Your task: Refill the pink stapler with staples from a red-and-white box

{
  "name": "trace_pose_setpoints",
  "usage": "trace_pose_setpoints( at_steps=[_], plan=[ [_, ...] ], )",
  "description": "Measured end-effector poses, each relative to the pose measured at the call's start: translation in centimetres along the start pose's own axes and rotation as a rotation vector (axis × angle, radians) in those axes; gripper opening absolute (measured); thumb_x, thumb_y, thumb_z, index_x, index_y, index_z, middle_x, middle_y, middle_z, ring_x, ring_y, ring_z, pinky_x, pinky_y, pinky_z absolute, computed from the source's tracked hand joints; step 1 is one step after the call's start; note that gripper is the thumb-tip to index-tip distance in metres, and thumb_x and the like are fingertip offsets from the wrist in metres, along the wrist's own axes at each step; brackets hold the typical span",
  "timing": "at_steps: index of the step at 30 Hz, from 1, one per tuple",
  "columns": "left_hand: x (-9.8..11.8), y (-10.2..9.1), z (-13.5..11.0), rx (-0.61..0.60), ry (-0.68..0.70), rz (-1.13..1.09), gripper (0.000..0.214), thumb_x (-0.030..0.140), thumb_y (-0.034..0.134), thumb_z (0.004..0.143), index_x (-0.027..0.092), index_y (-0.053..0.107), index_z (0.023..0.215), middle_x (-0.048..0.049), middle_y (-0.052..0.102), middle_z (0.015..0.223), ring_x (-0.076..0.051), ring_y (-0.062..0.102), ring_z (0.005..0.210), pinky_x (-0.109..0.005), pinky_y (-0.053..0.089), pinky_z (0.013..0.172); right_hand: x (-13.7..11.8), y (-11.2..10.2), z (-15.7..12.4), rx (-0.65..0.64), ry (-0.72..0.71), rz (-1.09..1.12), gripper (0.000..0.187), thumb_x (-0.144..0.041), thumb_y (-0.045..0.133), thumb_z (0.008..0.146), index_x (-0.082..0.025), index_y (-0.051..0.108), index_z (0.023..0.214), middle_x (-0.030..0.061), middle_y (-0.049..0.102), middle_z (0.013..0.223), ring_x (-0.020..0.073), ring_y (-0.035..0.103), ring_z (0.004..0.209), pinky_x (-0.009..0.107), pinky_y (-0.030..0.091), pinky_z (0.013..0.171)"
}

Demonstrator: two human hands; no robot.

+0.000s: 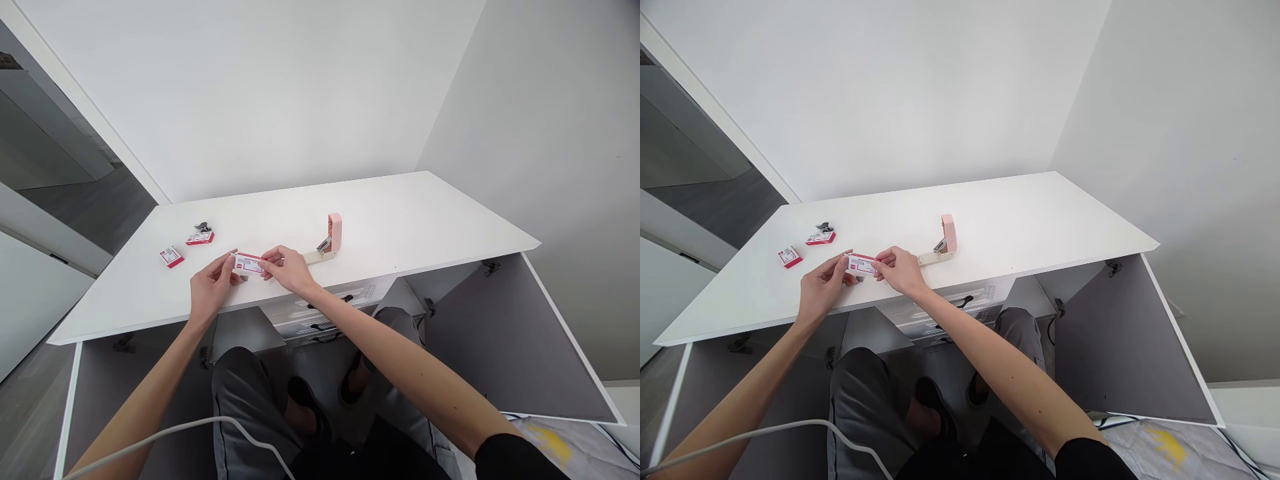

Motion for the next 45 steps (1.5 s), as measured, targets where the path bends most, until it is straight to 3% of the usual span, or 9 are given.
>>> trace_pose_setpoints(
  at_steps=[18,24,28,31,34,36,39,42,45],
  plan=[
    [0.8,0.3,-0.6,-0.092,0.06,-0.012,0.07,0.067,0.057,0.096,0.017,0.067,0.144,-0.0009,0.07,0.07,-0.017,0.064,0.071,-0.031,0.053,0.079,0.5,0.9,-0.6,-0.002,-0.045,-0.019,0.015,-0.029,0.074,0.092,-0.022,0.062,0.095,-0.0038,0.068,0.079,0.0147,0.076,0.068,0.028,0.062,0.069],
    [-0.4,-0.7,0.0,0.066,-0.02,-0.052,0.065,0.068,0.059,0.094,0.017,0.074,0.132,-0.0024,0.068,0.073,-0.018,0.062,0.069,-0.032,0.053,0.074,-0.6,0.5,-2.2,-0.07,-0.031,-0.028,0.027,-0.029,0.074,0.091,-0.023,0.059,0.113,-0.0026,0.07,0.091,0.013,0.075,0.069,0.028,0.062,0.07],
    [-1.9,-1.2,0.8,0.203,-0.095,-0.05,0.057,0.065,0.06,0.094,0.02,0.072,0.127,-0.0052,0.073,0.09,-0.018,0.068,0.073,-0.034,0.056,0.079,-2.4,-2.9,-5.2,-0.233,-0.153,-0.076,0.023,-0.037,0.071,0.094,-0.025,0.065,0.113,0.0002,0.07,0.1,0.0137,0.075,0.075,0.03,0.061,0.073],
    [-2.8,-2.0,2.1,0.243,-0.143,0.048,0.049,0.06,0.062,0.093,0.021,0.071,0.122,-0.0046,0.074,0.088,-0.021,0.07,0.077,-0.038,0.056,0.086,-3.6,-7.3,-7.2,-0.291,-0.227,-0.167,0.021,-0.041,0.069,0.096,-0.024,0.069,0.107,0.0015,0.073,0.091,0.0159,0.074,0.075,0.032,0.06,0.073],
    [-3.2,-3.4,3.7,0.287,-0.168,0.178,0.042,0.052,0.059,0.096,0.02,0.069,0.12,-0.007,0.075,0.09,-0.026,0.073,0.085,-0.045,0.053,0.098,-4.2,-12.5,-7.8,-0.175,-0.234,-0.171,0.023,-0.044,0.069,0.096,-0.024,0.07,0.107,0.002,0.073,0.089,0.0157,0.072,0.074,0.031,0.058,0.069],
    [-3.2,-4.3,4.4,0.296,-0.163,0.259,0.043,0.047,0.058,0.097,0.017,0.066,0.126,-0.0125,0.075,0.109,-0.028,0.073,0.09,-0.049,0.052,0.102,-4.2,-15.9,-7.4,-0.022,-0.225,-0.151,0.026,-0.046,0.073,0.093,-0.023,0.071,0.104,0.0017,0.072,0.087,0.0147,0.069,0.069,0.03,0.056,0.064],
    [-3.0,-4.9,4.1,0.282,-0.12,0.389,0.057,0.048,0.062,0.093,0.016,0.059,0.14,-0.0211,0.055,0.146,-0.025,0.072,0.083,-0.051,0.054,0.1,-3.3,-20.5,-6.3,0.221,-0.166,-0.164,0.03,-0.048,0.077,0.087,-0.021,0.072,0.1,0.0021,0.071,0.086,0.0129,0.066,0.066,0.028,0.054,0.061],
    [-1.9,-4.3,2.6,0.135,0.11,0.456,0.048,0.048,0.058,0.095,0.02,0.066,0.134,-0.015,0.057,0.138,-0.018,0.066,0.077,-0.043,0.056,0.092,-1.6,-23.7,-4.9,0.353,-0.083,-0.17,0.03,-0.046,0.078,0.084,-0.02,0.072,0.1,0.003,0.072,0.09,0.0117,0.065,0.065,0.027,0.054,0.063],
    [-0.9,-2.8,0.8,-0.224,0.377,0.455,0.042,0.05,0.049,0.101,0.028,0.071,0.13,-0.0084,0.062,0.124,-0.017,0.064,0.082,-0.034,0.054,0.082,0.0,-25.3,-3.6,0.388,-0.015,-0.201,0.029,-0.042,0.078,0.083,-0.02,0.071,0.099,0.0038,0.072,0.09,0.0114,0.065,0.065,0.026,0.053,0.061]
  ],
)
Point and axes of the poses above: each hand's wrist, its own z-axis towards the middle knuckle, its own y-axis out of the palm, x = y × z, the point moved 3 cm from there along z, towards the middle knuckle
